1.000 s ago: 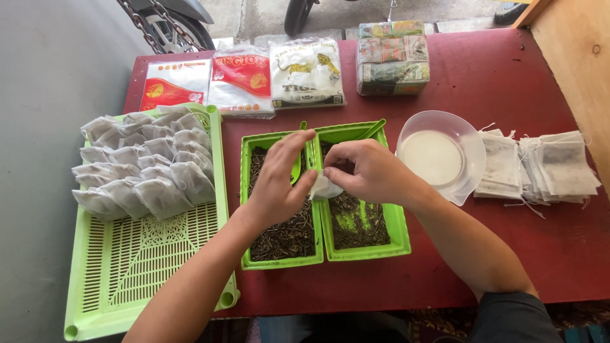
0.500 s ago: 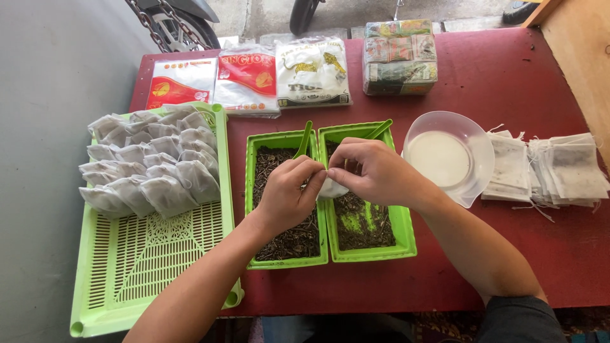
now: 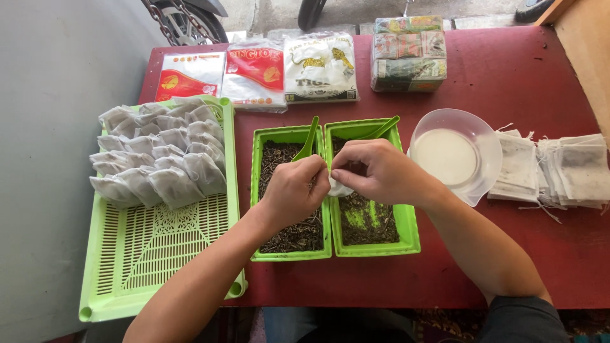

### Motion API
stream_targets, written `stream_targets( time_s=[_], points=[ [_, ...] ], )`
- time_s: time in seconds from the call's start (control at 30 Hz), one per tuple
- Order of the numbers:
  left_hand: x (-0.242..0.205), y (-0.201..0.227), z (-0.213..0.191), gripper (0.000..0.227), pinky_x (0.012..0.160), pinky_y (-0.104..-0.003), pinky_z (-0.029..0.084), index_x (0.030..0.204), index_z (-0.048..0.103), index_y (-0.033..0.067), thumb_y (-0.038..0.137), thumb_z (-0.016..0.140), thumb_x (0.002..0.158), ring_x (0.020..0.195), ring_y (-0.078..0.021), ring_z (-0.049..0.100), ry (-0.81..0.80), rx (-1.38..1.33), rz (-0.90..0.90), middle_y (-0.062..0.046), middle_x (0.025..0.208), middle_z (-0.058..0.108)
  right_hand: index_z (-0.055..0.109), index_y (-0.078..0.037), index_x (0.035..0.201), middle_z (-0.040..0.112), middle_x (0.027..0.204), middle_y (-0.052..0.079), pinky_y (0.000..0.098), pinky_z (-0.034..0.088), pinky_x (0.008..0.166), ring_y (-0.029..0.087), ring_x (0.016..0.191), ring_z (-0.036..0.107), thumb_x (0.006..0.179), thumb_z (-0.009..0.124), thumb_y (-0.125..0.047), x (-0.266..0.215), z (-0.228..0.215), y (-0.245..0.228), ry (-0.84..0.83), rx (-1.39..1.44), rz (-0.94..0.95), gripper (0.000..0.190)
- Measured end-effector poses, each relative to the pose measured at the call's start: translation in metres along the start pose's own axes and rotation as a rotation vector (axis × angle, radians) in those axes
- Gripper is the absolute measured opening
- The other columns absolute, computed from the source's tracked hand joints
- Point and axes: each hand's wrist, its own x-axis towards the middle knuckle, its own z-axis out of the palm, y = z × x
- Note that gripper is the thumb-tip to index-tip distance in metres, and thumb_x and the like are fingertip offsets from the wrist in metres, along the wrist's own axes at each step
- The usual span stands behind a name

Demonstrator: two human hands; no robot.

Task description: Filling empty tea bags with tea leaves using a spoon and organizing them in a tray

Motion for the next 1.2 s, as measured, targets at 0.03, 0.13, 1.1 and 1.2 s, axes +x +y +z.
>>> stream_targets(
  time_s=[0.03,0.13,1.1,1.2],
  points=[
    [0.000,0.000,0.001,0.020,0.046,-0.035,0.048,0.078,0.057,0.0123,0.013,0.060,0.098,0.049,-0.0311,0.058,-0.001,0.001,0.000,-0.007,0.058,0.049,0.073,-0.007,0.087,0.070,0.077,0.008,0.0352,0.054,0.062,0.023,0.066,0.065,0.088,0.070,-0.010,0.000,0.001,0.002,0.001,0.001,-0.001,0.005],
    [0.003,-0.001,0.003,0.018,0.043,-0.037,0.045,0.076,0.055,0.0105,0.010,0.059,0.093,0.047,-0.0322,0.057,0.000,0.039,0.051,-0.009,0.055,0.047,0.073,-0.007,0.087,0.070,0.077,0.009,0.0362,0.054,0.063,0.023,0.066,0.064,0.087,0.070,-0.010,0.001,-0.001,0.009,-0.020,0.008,-0.019,0.005],
    [-0.008,0.050,-0.089,0.016,0.046,-0.019,0.031,0.088,0.077,0.0089,0.017,0.067,0.098,0.050,-0.0032,0.041,0.041,-0.402,-0.439,0.004,0.050,0.044,0.068,0.002,0.099,0.059,0.072,0.007,0.0266,0.057,0.054,0.014,0.062,0.062,0.092,0.077,-0.009,0.040,0.029,-0.056,-0.021,0.397,-0.024,0.016],
    [-0.026,0.054,-0.121,0.009,0.045,-0.019,0.034,0.093,0.078,0.0104,0.016,0.071,0.095,0.047,-0.0033,0.041,0.107,-0.378,-0.461,0.003,0.050,0.043,0.069,0.002,0.097,0.052,0.067,0.006,0.0255,0.052,0.049,0.013,0.057,0.059,0.093,0.075,-0.008,0.057,0.051,-0.079,-0.075,0.376,-0.042,0.013]
  ],
)
